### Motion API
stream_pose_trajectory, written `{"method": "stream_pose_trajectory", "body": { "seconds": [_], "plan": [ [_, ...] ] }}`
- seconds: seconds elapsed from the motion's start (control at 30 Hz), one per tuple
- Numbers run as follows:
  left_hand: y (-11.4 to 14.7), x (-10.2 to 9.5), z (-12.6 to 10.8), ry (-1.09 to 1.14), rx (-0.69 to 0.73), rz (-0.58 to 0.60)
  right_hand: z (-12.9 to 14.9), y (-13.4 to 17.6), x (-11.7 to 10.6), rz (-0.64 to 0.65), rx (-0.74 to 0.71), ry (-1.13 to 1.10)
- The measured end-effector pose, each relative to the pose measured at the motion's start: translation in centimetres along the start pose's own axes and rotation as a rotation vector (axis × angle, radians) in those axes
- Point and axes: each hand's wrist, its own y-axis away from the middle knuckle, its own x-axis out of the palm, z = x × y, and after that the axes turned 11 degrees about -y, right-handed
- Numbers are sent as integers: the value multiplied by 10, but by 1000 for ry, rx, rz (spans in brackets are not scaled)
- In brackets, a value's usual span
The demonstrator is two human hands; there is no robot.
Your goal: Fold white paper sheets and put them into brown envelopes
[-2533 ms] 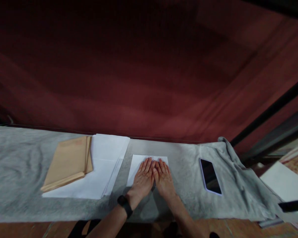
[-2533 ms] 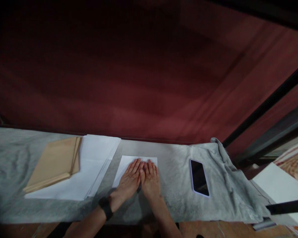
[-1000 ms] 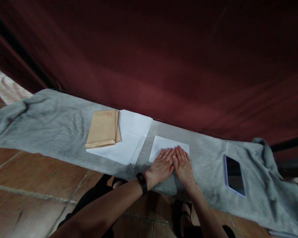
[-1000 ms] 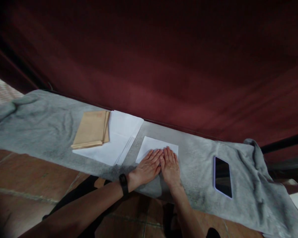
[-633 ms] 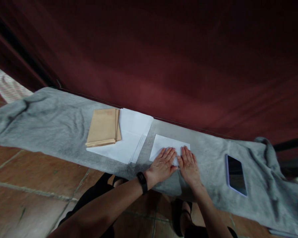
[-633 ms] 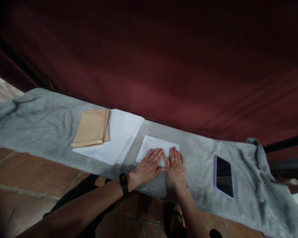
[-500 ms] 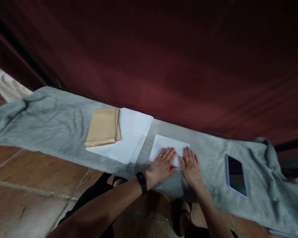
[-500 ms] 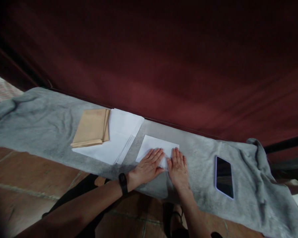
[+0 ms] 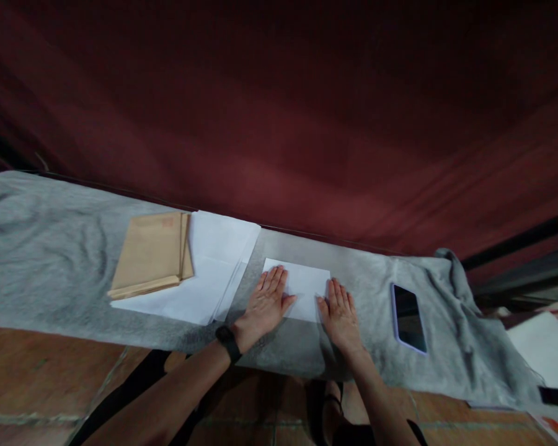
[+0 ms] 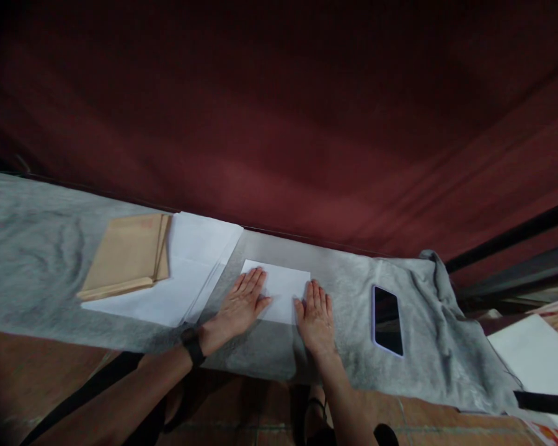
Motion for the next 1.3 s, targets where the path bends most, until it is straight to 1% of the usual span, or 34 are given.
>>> {"method": "stream_pose_trajectory", "body": {
  "seconds": [0.1,0.23,0.37,0.53,0.6,0.73,0.8,0.9,1.07,1.17,1.3],
  "plan": [
    [-3,-1,4,-36,-40,-12,-1,-4,-6,-13,36,-52],
    [-6,-1,4,-60,-69,0,1,-13,-21,-35,148,-100],
    [-8,-1,2,-35,-86,4,8,-18,-32,5,229,-140],
    [-8,1,4,5,-82,-6,16,-20,-34,40,376,-213],
    [-8,1,5,21,-84,-7,17,-21,-32,43,431,-276],
    [-9,1,6,31,-79,6,11,-25,-30,39,543,-529],
    [-9,1,6,31,-78,14,8,-28,-29,45,557,-627],
    [-10,1,6,33,-76,26,3,-31,-27,60,540,-733],
    [-12,0,5,59,-98,45,2,-35,-24,56,539,-975],
    [-17,-1,7,102,-130,11,2,-37,-28,30,553,-1109],
    [-25,-6,12,202,-188,-39,3,-38,-39,12,563,-1245]
  ]
}}
